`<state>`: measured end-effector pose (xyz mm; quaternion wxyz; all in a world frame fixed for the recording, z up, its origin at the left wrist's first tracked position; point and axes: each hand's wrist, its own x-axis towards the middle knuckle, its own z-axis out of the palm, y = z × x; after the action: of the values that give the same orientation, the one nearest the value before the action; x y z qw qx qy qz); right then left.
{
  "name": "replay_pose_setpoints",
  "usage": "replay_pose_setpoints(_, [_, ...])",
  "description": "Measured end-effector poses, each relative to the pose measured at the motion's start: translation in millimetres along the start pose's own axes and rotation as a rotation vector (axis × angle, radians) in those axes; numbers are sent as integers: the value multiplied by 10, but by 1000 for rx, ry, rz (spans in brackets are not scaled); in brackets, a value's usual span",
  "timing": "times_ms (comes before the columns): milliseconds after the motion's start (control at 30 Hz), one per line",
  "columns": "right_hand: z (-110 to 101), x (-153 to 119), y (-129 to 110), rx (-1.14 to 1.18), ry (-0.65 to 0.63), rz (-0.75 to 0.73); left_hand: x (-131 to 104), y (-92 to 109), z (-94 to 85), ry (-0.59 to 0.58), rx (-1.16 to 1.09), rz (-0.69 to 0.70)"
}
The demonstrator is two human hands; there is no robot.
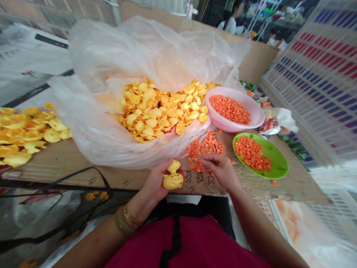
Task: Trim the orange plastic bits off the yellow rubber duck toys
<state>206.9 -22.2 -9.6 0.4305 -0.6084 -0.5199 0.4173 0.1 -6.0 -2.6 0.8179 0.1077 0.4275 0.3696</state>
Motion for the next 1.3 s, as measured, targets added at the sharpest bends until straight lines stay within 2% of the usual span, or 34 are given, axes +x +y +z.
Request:
replay_pose_setpoints(100, [169,-201,-157,61,-128,-95,22,-20,29,-3,-40,-4])
replay_pose_setpoints(167, [274,-284,-229,36,-153,-198,28,-22,42,34,-50,-2])
replay_pose_setpoints(433, [441,-418,-124,-158,-158,-482,-24,-21,75,106,-80,-51])
replay_pose_setpoints(700, [506,-490,-151,-413,-121,-666,-49,-37,110,185,-97,-89])
replay_pose_setpoints(800, [548,-491,-118,-370,-97,-636,-45,-21,100,218,-90,-107])
replay_pose_setpoints(900, [567,-478,-71,-249,-81,-491,-48,-10,78,250,-81,-119])
replay_pose_setpoints(1000, [546,-474,-66,-220,-159,-362,-61,-8,63,272,-82,-134])
replay_pose_setpoints(1100, [510,-488,-115,-244,-256,-303,-66,-17,53,264,-64,-151])
replay_pose_setpoints(1200, [489,-497,-172,-253,-304,-275,-61,-29,44,244,-55,-170])
replay_pose_setpoints(1300, [486,-490,-192,-162,-313,-225,-63,-29,44,254,-44,-197])
